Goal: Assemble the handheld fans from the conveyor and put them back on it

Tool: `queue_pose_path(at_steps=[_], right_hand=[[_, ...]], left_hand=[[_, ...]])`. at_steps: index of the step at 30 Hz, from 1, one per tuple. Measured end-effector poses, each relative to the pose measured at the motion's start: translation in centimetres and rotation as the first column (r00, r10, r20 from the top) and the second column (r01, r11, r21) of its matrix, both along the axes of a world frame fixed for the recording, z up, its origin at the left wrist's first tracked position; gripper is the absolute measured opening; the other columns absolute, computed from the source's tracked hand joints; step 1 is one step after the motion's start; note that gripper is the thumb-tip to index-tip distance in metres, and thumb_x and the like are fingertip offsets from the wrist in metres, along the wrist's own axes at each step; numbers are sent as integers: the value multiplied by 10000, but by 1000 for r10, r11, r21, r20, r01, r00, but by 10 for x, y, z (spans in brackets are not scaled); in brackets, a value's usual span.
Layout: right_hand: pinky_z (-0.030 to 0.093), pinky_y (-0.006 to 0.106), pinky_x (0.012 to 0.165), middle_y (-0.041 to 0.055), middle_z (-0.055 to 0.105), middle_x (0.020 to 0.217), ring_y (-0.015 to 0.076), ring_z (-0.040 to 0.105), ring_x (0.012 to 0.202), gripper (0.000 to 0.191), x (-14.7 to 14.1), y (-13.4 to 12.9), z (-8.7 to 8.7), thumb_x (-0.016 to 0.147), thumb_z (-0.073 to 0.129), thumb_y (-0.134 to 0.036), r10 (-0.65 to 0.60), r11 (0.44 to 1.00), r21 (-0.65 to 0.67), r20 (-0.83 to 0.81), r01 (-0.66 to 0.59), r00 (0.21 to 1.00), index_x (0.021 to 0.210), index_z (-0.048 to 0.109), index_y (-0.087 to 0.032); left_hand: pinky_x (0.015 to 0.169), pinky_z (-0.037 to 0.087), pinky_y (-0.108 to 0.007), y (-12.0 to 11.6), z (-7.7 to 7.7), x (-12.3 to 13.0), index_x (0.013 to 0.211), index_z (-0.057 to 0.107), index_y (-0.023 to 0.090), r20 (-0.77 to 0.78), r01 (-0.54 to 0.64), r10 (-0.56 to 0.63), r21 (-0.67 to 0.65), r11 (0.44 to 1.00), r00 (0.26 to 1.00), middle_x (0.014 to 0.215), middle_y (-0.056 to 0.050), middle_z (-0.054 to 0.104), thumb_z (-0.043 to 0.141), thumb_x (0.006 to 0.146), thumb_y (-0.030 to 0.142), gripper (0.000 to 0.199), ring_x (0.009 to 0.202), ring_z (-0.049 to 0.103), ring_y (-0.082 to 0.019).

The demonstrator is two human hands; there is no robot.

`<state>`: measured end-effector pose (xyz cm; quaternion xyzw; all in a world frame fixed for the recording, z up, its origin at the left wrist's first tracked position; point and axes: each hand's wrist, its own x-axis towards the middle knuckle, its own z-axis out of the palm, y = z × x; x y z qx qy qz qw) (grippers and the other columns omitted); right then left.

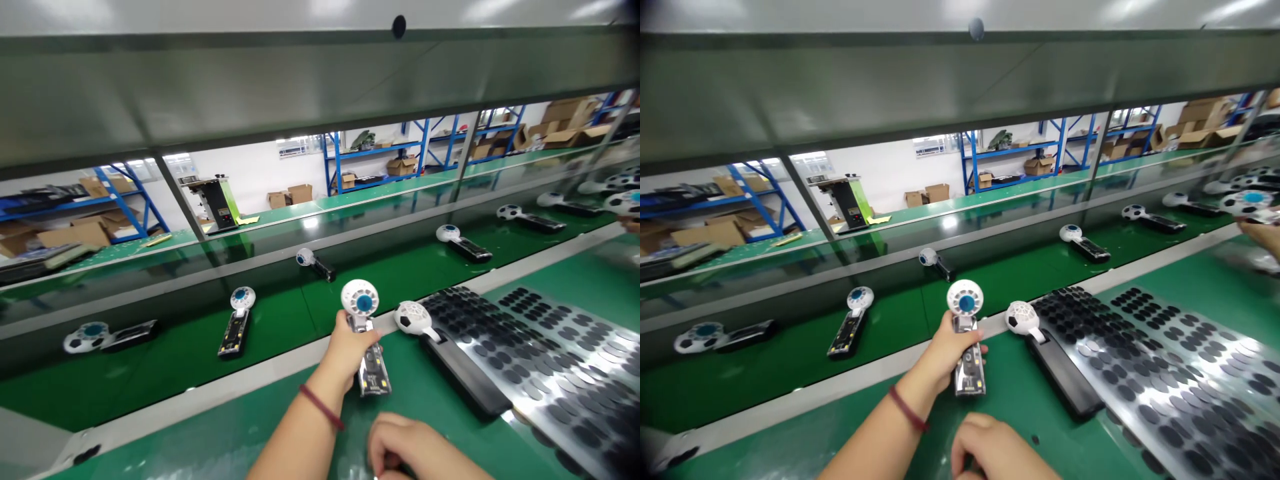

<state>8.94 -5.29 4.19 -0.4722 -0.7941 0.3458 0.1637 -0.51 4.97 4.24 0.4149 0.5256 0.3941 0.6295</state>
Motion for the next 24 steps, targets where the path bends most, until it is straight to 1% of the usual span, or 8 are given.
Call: queue_pose_path(at_steps=[3, 5, 9, 12, 14, 16, 18, 24], right_hand=[[426, 178, 671, -23, 566, 773, 112, 545, 738, 172, 15, 2, 27, 695, 507, -44, -106, 992, -96, -230, 86, 967, 649, 504, -210], [415, 195, 659, -23, 528, 774, 121, 525, 737, 158, 20, 7, 41, 737, 482, -91, -159, 985, -113, -288, 131, 944, 643, 467, -217], [386, 201, 602, -40, 507, 711, 122, 498, 681, 140, 13, 17, 52, 776, 463, -172, -268, 960, -160, -282, 231, 921, 645, 462, -222], [390, 202, 617, -50, 560, 703, 121, 518, 685, 115, 2, 23, 51, 783, 476, -190, -247, 963, -177, -273, 204, 930, 683, 520, -224], [395, 201, 659, -51, 580, 746, 118, 534, 736, 131, -4, 27, 49, 787, 481, -161, -183, 981, -105, -267, 161, 946, 709, 561, -229], [393, 195, 689, -51, 576, 769, 112, 531, 784, 169, -9, 30, 47, 790, 480, -117, -108, 993, 11, -243, 114, 964, 721, 580, -236], [393, 190, 695, -51, 569, 766, 109, 520, 803, 194, -12, 33, 44, 789, 482, -83, -46, 993, 96, -206, 67, 978, 721, 579, -236], [402, 177, 668, -50, 561, 751, 104, 509, 786, 213, -14, 34, 37, 780, 492, -38, -14, 994, 107, -136, 29, 991, 707, 564, -225]], left_hand=[[468, 426, -253, -22, 5, -18, 987, 452, 195, 154, -27, 42, -102, 994, 987, 687, 3, 581, 523, 686, 539, 463, 491, 571, -133], [418, 373, -222, -36, 8, -26, 855, 509, 149, 197, -52, 90, -189, 981, 976, 577, -14, 566, 360, 689, 673, 569, 415, 512, -106], [405, 322, -205, -56, 9, -31, 609, 552, 119, 287, -145, 229, -285, 947, 930, 435, -26, 528, 345, 649, 725, 642, 371, 450, -88], [489, 373, -231, -63, 7, -33, 620, 575, 136, 265, -320, 369, -210, 924, 891, 467, -3, 539, 442, 672, 649, 532, 468, 508, -125], [631, 407, -261, -66, 3, -34, 724, 600, 144, 194, -377, 388, -94, 922, 901, 601, -15, 596, 482, 699, 582, 455, 646, 558, -166], [758, 385, -283, -68, -2, -36, 799, 602, 146, 124, -353, 346, 43, 935, 930, 748, -33, 622, 469, 740, 534, 415, 804, 545, -191], [800, 366, -303, -69, -8, -37, 789, 593, 146, 90, -314, 305, 110, 943, 948, 783, -41, 616, 427, 772, 520, 409, 846, 526, -202], [841, 349, -322, -71, -11, -35, 845, 583, 153, 95, -319, 313, 55, 946, 945, 873, -49, 614, 406, 781, 518, 410, 899, 509, -213]])
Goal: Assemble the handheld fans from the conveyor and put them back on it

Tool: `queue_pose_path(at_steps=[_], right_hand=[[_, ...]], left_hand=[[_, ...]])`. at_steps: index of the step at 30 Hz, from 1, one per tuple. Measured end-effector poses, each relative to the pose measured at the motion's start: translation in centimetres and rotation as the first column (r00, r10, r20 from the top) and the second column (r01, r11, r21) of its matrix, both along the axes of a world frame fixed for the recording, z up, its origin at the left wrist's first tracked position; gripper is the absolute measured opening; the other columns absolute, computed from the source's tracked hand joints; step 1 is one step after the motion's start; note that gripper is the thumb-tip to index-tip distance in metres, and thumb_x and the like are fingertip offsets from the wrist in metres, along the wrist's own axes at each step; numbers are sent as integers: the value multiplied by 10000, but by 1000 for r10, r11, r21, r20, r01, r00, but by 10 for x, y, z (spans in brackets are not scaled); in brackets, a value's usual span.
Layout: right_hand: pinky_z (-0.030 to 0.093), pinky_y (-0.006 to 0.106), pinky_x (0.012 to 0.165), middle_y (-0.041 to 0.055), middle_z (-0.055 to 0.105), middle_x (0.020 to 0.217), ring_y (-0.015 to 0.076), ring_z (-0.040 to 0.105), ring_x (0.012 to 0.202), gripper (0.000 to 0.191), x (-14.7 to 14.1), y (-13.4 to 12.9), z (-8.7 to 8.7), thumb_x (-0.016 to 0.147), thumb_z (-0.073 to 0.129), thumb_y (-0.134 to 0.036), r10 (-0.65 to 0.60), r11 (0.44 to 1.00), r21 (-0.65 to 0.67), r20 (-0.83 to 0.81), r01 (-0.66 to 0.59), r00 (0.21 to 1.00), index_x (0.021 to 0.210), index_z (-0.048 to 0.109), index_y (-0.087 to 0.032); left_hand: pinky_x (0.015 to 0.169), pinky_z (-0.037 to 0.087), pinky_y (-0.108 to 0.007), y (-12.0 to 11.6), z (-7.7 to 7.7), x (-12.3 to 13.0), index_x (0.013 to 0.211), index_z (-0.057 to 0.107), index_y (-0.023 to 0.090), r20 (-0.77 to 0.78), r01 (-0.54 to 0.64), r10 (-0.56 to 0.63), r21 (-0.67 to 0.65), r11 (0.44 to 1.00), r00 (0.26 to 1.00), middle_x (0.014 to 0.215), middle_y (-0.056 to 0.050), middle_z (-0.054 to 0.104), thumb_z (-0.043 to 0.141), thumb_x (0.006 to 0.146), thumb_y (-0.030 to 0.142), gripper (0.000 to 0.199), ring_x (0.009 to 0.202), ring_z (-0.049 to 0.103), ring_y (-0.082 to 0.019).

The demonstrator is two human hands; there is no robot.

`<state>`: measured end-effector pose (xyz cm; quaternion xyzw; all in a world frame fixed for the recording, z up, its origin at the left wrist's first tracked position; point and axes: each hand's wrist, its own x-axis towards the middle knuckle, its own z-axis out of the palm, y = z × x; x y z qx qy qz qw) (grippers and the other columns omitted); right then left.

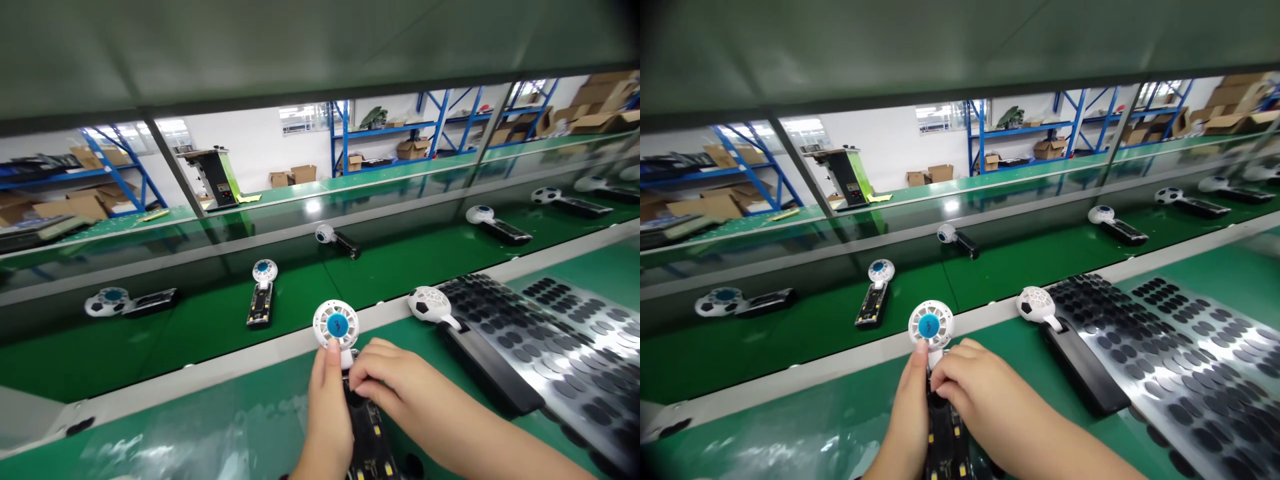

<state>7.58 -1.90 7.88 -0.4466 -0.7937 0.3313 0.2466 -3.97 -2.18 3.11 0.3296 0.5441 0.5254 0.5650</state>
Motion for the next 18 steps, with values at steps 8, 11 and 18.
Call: queue_pose_path(at_steps=[8, 11, 18], right_hand=[[402, 177, 664, -34, 557, 757, 107, 505, 784, 219, -2, -4, -1, 775, 480, -9, 6, 1000, 12, 29, -7, 1000, 711, 551, -206], [401, 173, 659, -35, 555, 749, 103, 504, 772, 220, -2, -5, -3, 775, 476, -4, -18, 1000, -1, 26, 18, 1000, 704, 538, -202], [395, 163, 642, -41, 545, 740, 97, 494, 758, 227, -3, -6, -1, 765, 476, 12, -16, 1000, 5, 39, 15, 999, 708, 523, -203]], left_hand=[[813, 348, -299, -2, 10, 1, 847, 583, 155, -14, -10, 10, -7, 1000, 1000, 851, -38, 620, 416, 794, 473, 363, 857, 500, -190], [808, 352, -301, -2, 11, 1, 832, 585, 157, -8, -12, 11, -22, 1000, 1000, 834, -37, 616, 428, 786, 475, 358, 851, 502, -193], [785, 352, -303, 0, 6, 0, 775, 552, 176, 28, 28, -27, -24, 999, 999, 733, -7, 552, 418, 784, 492, 343, 783, 476, -175]])
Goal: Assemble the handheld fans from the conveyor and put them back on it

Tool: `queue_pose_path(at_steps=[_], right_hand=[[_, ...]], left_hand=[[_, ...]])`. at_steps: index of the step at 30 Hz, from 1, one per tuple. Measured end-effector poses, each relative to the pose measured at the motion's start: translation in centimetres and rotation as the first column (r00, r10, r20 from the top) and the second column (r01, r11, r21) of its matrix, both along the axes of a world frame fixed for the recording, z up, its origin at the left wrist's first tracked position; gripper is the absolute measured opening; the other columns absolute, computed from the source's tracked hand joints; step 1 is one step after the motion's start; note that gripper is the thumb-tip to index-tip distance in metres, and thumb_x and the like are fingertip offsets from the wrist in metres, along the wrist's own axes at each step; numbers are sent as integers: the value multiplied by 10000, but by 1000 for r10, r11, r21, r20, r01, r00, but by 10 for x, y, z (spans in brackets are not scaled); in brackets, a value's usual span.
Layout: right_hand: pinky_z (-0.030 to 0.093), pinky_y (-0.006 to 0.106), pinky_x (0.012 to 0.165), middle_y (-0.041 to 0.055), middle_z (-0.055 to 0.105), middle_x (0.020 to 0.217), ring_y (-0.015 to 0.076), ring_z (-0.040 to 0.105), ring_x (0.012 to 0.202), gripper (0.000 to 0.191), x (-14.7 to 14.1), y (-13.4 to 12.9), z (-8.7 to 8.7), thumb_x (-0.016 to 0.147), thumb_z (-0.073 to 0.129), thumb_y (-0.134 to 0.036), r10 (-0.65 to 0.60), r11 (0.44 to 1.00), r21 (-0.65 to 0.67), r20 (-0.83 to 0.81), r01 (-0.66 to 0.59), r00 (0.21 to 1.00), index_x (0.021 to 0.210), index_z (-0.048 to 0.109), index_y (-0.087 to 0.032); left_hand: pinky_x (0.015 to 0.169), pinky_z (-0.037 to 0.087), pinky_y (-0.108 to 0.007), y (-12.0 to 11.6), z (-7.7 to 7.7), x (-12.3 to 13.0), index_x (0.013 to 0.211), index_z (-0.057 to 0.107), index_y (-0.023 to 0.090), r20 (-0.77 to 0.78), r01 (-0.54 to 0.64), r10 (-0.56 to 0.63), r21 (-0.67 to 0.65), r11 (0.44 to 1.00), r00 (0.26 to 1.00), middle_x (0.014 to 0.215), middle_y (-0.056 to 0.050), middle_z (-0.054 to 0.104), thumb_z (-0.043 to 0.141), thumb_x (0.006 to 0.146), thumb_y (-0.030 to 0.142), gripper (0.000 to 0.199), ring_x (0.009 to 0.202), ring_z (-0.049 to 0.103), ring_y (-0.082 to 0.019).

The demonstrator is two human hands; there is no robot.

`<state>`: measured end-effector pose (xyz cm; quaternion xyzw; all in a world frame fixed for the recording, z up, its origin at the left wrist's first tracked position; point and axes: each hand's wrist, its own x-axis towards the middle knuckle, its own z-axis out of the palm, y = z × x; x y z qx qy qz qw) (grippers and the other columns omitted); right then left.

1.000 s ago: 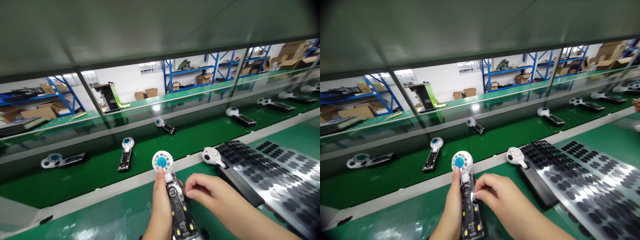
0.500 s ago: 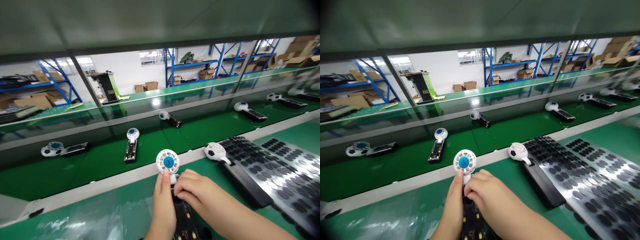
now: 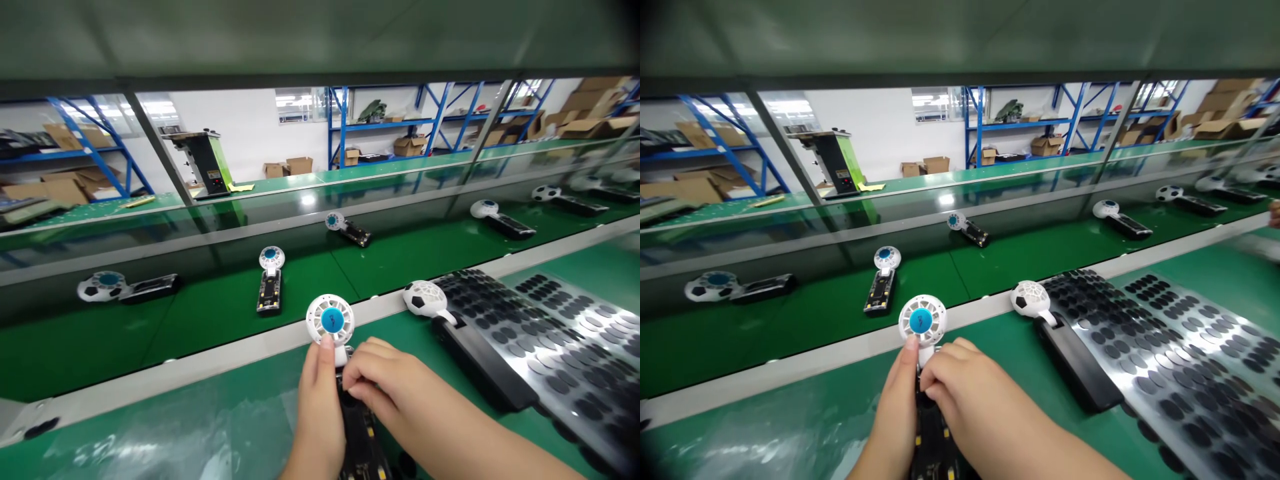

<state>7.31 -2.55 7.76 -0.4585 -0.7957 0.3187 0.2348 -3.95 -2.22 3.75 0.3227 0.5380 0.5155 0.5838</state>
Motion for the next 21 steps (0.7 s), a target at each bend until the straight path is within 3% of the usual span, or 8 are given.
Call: queue_pose_path(at_steps=[4, 9, 16, 21], right_hand=[[398, 168, 638, -39, 541, 739, 99, 494, 761, 232, 0, -1, 0, 762, 470, 19, 5, 1000, 1, 15, -5, 1000, 705, 515, -201], [406, 179, 633, -34, 542, 740, 107, 494, 763, 225, -1, -1, -3, 759, 471, 16, -9, 1000, 17, 20, 9, 1000, 710, 513, -199], [387, 205, 585, -33, 509, 706, 116, 464, 690, 229, -5, -4, -13, 729, 476, 31, -72, 986, 155, 58, 62, 996, 703, 444, -194], [387, 229, 608, -17, 510, 718, 136, 449, 712, 217, -4, -5, -19, 747, 458, 15, -24, 974, 225, 102, 1, 994, 683, 437, -191]], left_hand=[[769, 351, -307, 1, -3, -1, 721, 514, 182, 4, 12, -12, 0, 1000, 1000, 687, 9, 492, 401, 787, 504, 348, 721, 442, -155], [809, 342, -328, 1, -6, -1, 783, 527, 169, 23, 1, -1, -16, 1000, 1000, 760, -19, 538, 420, 771, 520, 367, 790, 467, -177], [746, 342, -287, 0, -3, -1, 766, 531, 163, -2, 8, -8, -14, 1000, 1000, 699, 6, 492, 403, 784, 515, 375, 745, 437, -155], [718, 338, -274, -1, -2, 2, 745, 504, 180, -12, 2, -2, -6, 1000, 1000, 691, 14, 483, 388, 794, 506, 350, 727, 422, -150]])
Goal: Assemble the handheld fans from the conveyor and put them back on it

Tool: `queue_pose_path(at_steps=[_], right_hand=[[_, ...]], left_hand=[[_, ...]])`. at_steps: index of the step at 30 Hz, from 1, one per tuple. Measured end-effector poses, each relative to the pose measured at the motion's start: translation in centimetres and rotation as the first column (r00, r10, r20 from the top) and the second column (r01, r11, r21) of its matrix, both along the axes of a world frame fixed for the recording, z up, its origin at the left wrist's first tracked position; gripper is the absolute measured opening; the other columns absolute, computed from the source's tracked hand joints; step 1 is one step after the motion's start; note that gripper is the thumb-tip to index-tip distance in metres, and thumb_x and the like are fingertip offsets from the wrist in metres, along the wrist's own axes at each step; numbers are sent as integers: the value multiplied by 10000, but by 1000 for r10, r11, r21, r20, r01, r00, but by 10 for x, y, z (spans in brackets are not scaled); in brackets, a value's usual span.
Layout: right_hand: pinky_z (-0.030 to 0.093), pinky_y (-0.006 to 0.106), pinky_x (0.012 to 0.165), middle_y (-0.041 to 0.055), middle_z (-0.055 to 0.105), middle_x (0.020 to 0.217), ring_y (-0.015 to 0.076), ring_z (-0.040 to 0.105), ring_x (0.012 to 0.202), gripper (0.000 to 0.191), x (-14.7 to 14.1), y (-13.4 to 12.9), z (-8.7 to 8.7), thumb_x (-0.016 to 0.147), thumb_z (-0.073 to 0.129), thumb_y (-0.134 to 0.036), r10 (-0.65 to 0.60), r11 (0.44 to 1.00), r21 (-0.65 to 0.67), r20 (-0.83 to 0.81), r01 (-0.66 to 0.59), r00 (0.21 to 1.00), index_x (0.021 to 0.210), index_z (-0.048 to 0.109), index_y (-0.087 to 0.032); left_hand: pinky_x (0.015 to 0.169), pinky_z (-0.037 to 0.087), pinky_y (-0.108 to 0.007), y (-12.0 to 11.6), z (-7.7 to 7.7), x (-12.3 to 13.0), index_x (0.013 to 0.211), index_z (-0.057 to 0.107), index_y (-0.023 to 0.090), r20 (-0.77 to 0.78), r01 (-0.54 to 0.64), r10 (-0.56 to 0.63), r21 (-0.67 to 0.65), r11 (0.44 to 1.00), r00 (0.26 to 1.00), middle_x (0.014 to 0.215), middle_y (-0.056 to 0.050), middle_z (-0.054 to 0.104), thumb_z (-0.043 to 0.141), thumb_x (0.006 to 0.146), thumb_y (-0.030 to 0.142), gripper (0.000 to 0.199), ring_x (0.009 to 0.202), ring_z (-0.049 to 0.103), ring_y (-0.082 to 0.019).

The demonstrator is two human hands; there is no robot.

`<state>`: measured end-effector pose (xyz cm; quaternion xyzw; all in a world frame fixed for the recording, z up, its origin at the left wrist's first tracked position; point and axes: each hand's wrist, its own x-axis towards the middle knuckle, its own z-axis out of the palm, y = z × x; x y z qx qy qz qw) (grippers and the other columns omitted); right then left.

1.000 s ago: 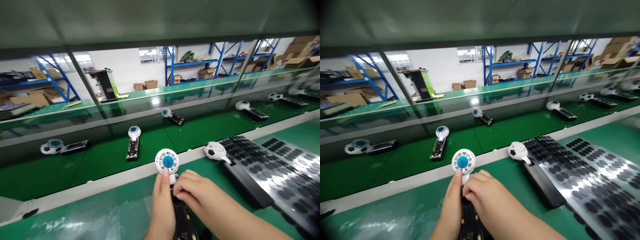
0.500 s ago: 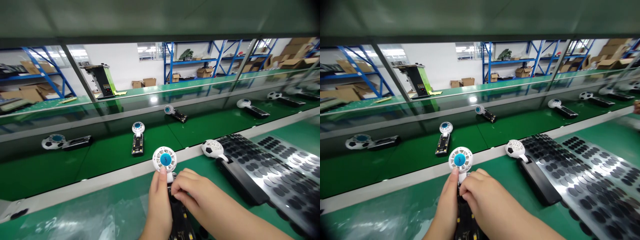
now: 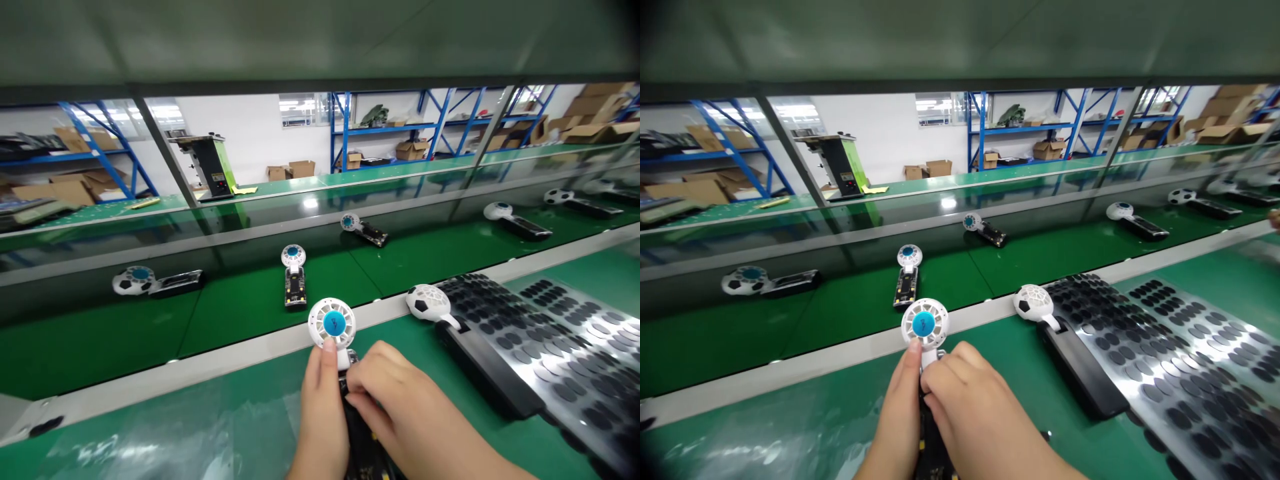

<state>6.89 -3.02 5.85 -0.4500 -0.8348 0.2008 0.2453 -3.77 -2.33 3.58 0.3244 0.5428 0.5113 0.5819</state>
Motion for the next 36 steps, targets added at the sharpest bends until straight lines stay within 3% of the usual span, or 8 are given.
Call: queue_pose_path(at_steps=[6, 10, 16, 21, 28, 36], right_hand=[[376, 176, 596, -44, 494, 740, 91, 479, 680, 234, 6, 4, 5, 721, 482, 20, -50, 972, -235, -100, 25, 994, 704, 445, -210], [373, 175, 601, -48, 485, 749, 83, 483, 664, 222, 5, 7, 12, 721, 487, 4, -71, 949, -312, -113, 32, 991, 695, 450, -214], [371, 180, 595, -47, 494, 739, 92, 490, 672, 217, 3, 7, 16, 724, 485, -4, -88, 941, -335, -102, 49, 991, 675, 449, -212], [381, 192, 610, -44, 505, 737, 100, 503, 687, 199, 5, 7, 15, 735, 495, -27, -103, 933, -355, -104, 60, 989, 679, 449, -212], [377, 183, 599, -45, 496, 748, 93, 494, 678, 217, 3, 7, 12, 733, 481, -5, -71, 949, -313, -109, 34, 991, 694, 447, -215], [385, 179, 594, -48, 502, 731, 96, 498, 680, 243, 4, 5, 8, 713, 474, 21, -72, 964, -261, -106, 43, 992, 690, 429, -217]], left_hand=[[732, 342, -260, 0, 2, 0, 706, 510, 189, -48, -9, 11, 33, 999, 999, 695, 12, 499, 405, 794, 479, 321, 749, 444, -155], [742, 353, -265, 0, 4, 0, 697, 523, 191, -48, -24, 25, 17, 1000, 999, 702, 7, 527, 403, 788, 492, 336, 746, 465, -160], [767, 355, -270, -1, 4, 0, 733, 551, 198, -56, -23, 24, 17, 1000, 998, 743, -2, 580, 406, 787, 482, 324, 790, 498, -179], [742, 343, -286, -1, 1, 3, 670, 519, 198, -47, -63, 64, 14, 998, 997, 657, 4, 519, 391, 785, 494, 343, 710, 467, -176], [725, 337, -275, -1, 4, 3, 657, 519, 200, -50, -70, 71, 8, 998, 996, 653, 10, 514, 412, 782, 478, 323, 704, 465, -170], [793, 333, -315, 1, -4, 2, 702, 558, 193, -29, -81, 82, 21, 996, 996, 674, -5, 573, 435, 772, 478, 318, 806, 508, -214]])
